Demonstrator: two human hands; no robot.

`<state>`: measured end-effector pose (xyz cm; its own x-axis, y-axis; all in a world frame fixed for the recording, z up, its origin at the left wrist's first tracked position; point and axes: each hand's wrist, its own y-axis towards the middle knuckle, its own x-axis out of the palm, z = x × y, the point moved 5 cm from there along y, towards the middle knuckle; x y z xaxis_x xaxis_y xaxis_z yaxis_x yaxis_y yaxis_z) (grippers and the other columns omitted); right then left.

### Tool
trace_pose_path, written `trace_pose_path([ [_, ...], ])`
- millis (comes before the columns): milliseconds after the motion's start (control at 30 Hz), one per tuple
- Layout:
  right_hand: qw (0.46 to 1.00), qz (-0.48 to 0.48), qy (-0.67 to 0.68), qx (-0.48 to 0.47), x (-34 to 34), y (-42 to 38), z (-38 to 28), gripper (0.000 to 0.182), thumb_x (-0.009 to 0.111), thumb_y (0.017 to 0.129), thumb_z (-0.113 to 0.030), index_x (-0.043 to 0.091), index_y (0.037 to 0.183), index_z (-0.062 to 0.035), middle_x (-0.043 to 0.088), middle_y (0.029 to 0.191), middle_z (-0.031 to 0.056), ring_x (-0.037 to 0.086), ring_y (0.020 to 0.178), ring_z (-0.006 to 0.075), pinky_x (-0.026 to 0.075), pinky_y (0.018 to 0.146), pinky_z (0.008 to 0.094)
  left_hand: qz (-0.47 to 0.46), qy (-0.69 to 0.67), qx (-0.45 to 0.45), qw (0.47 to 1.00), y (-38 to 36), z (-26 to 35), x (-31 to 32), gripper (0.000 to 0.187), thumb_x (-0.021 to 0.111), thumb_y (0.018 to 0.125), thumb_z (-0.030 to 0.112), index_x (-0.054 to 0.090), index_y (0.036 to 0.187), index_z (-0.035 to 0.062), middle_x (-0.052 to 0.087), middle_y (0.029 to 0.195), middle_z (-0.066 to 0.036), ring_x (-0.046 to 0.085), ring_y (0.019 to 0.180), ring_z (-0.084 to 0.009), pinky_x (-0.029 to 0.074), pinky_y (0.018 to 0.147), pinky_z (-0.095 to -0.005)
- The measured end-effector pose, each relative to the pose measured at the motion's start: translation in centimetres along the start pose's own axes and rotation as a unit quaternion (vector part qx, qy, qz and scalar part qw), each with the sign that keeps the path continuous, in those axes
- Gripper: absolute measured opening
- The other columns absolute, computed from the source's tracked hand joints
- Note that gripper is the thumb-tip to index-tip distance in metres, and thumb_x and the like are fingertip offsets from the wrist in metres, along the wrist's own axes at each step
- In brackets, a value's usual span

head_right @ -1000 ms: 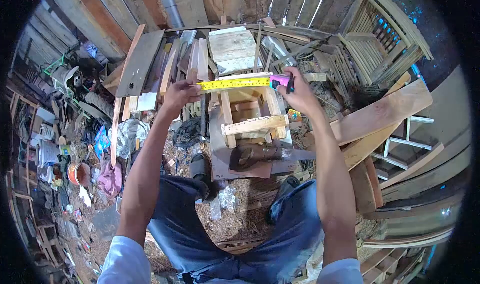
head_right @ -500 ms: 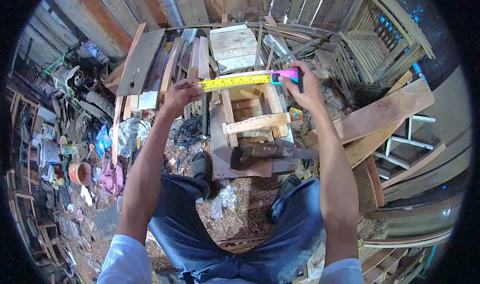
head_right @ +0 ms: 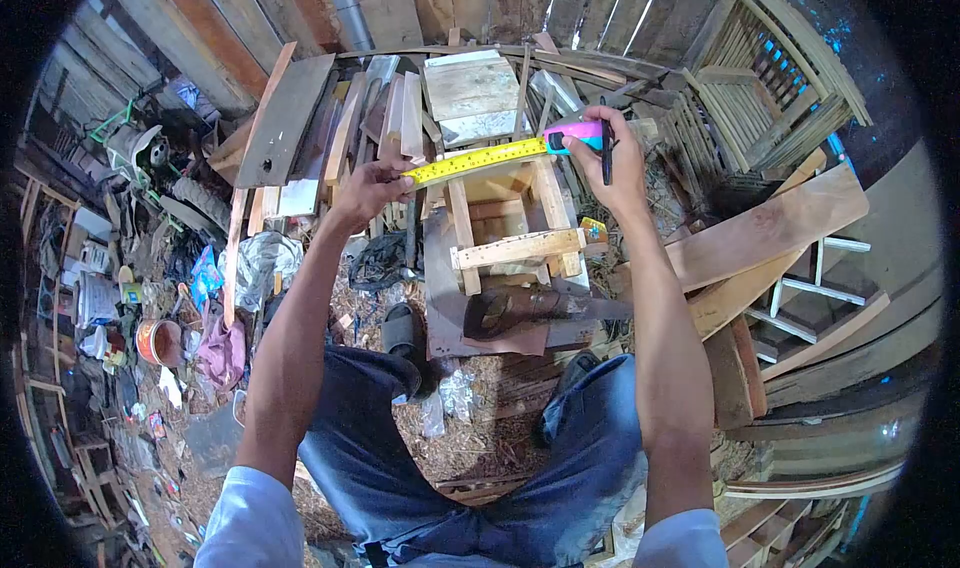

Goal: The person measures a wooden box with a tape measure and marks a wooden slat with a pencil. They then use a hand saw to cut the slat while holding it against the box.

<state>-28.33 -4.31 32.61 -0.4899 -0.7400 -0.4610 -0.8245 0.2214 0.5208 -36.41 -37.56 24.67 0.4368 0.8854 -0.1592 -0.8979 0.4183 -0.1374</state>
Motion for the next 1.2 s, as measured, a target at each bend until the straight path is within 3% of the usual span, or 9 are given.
trace_pose_path([
  [300, 0.999, -0.021, -0.024, 0.008, 0.3, -0.3, -0.2, 0.046, 0.079, 0.075, -0.022, 0.057, 0.113, -0.0058, 0.066, 0.102, 0.0117, 0.063, 0.093, 0.0236, 0.048, 0.085, 0.0342, 0.004, 0.040, 0.016, 0.999, 0.1, 0.1, -1.0, 0.026, 0.066, 0.088, 0.011, 0.062, 0.108, -0.0048, 0.066, 0.091, -0.010, 0.061, 0.072, -0.0124, 0.052, 0.064, -0.0251],
  [400, 0.999, -0.026, -0.034, 0.024, 0.1, -0.6, -0.2, 0.047, 0.078, 0.076, -0.024, 0.057, 0.114, -0.0053, 0.066, 0.103, 0.0119, 0.063, 0.094, 0.0237, 0.048, 0.085, 0.0340, 0.002, 0.028, 0.001, 1.000, -0.2, 0.4, -0.9, 0.029, 0.070, 0.085, 0.009, 0.061, 0.110, -0.0034, 0.065, 0.093, -0.009, 0.061, 0.078, -0.0119, 0.052, 0.068, -0.0254],
  [500, 0.998, -0.030, -0.040, 0.033, 0.1, -0.6, -0.2, 0.047, 0.078, 0.076, -0.025, 0.057, 0.114, -0.0047, 0.065, 0.103, 0.0120, 0.063, 0.095, 0.0238, 0.048, 0.086, 0.0342, 0.048, 0.006, 0.084, 0.995, -0.7, 1.0, -1.3, 0.028, 0.073, 0.077, -0.003, 0.061, 0.102, -0.0045, 0.064, 0.090, -0.007, 0.061, 0.079, -0.0115, 0.051, 0.067, -0.0256],
  [600, 0.997, -0.034, -0.050, 0.050, 0.1, -0.8, 0.3, 0.047, 0.077, 0.077, -0.025, 0.057, 0.114, -0.0040, 0.065, 0.103, 0.0121, 0.063, 0.095, 0.0237, 0.048, 0.086, 0.0344, 0.015, 0.054, 0.088, 0.994, -0.3, 0.3, -1.3, 0.041, 0.077, 0.077, 0.006, 0.057, 0.113, -0.0006, 0.065, 0.098, -0.007, 0.060, 0.087, -0.0119, 0.050, 0.075, -0.0255],
  [700, 0.997, -0.031, -0.051, 0.046, 0.1, -0.7, 0.3, 0.047, 0.077, 0.077, -0.024, 0.057, 0.114, -0.0032, 0.065, 0.103, 0.0126, 0.063, 0.095, 0.0236, 0.048, 0.086, 0.0344, 0.018, 0.079, 0.115, 0.990, -0.7, 1.0, -1.0, 0.043, 0.078, 0.076, 0.008, 0.059, 0.115, 0.0004, 0.066, 0.094, -0.006, 0.060, 0.085, -0.0107, 0.049, 0.074, -0.0255],
  [800, 0.998, -0.029, -0.035, 0.049, 0.0, -0.7, 0.2, 0.047, 0.077, 0.077, -0.024, 0.057, 0.114, -0.0028, 0.065, 0.103, 0.0131, 0.063, 0.095, 0.0235, 0.048, 0.087, 0.0342, 0.091, 0.275, 0.137, 0.947, -1.9, 2.6, -0.6, 0.038, 0.077, 0.072, 0.006, 0.064, 0.107, -0.0015, 0.067, 0.079, -0.012, 0.063, 0.070, -0.0173, 0.051, 0.066, -0.0326],
  [900, 0.998, -0.027, -0.026, 0.043, 0.1, -0.7, 0.4, 0.047, 0.077, 0.077, -0.024, 0.057, 0.114, -0.0028, 0.065, 0.102, 0.0133, 0.063, 0.094, 0.0233, 0.048, 0.086, 0.0340, 0.100, 0.254, 0.185, 0.944, -2.2, 3.3, -0.6, 0.040, 0.075, 0.074, 0.008, 0.065, 0.112, 0.0017, 0.067, 0.075, -0.018, 0.064, 0.065, -0.0207, 0.050, 0.063, -0.0339],
  [1000, 0.998, -0.029, -0.029, 0.043, 0.2, -0.8, 0.5, 0.047, 0.077, 0.077, -0.024, 0.057, 0.114, -0.0028, 0.065, 0.101, 0.0130, 0.063, 0.093, 0.0228, 0.048, 0.086, 0.0338, 0.107, 0.322, 0.153, 0.928, -2.5, 3.8, -0.4, 0.042, 0.075, 0.074, 0.011, 0.065, 0.114, 0.0027, 0.067, 0.078, -0.020, 0.063, 0.064, -0.0230, 0.050, 0.062, -0.0355],
  [1200, 0.998, -0.032, -0.030, 0.055, 0.0, -0.8, 0.3, 0.047, 0.077, 0.077, -0.022, 0.056, 0.114, -0.0018, 0.066, 0.101, 0.0126, 0.063, 0.092, 0.0216, 0.048, 0.085, 0.0328, 0.083, 0.318, 0.236, 0.914, -2.5, 4.3, 0.0, 0.039, 0.074, 0.074, 0.012, 0.065, 0.111, 0.0012, 0.066, 0.091, -0.020, 0.063, 0.066, -0.0246, 0.050, 0.064, -0.0352],
])
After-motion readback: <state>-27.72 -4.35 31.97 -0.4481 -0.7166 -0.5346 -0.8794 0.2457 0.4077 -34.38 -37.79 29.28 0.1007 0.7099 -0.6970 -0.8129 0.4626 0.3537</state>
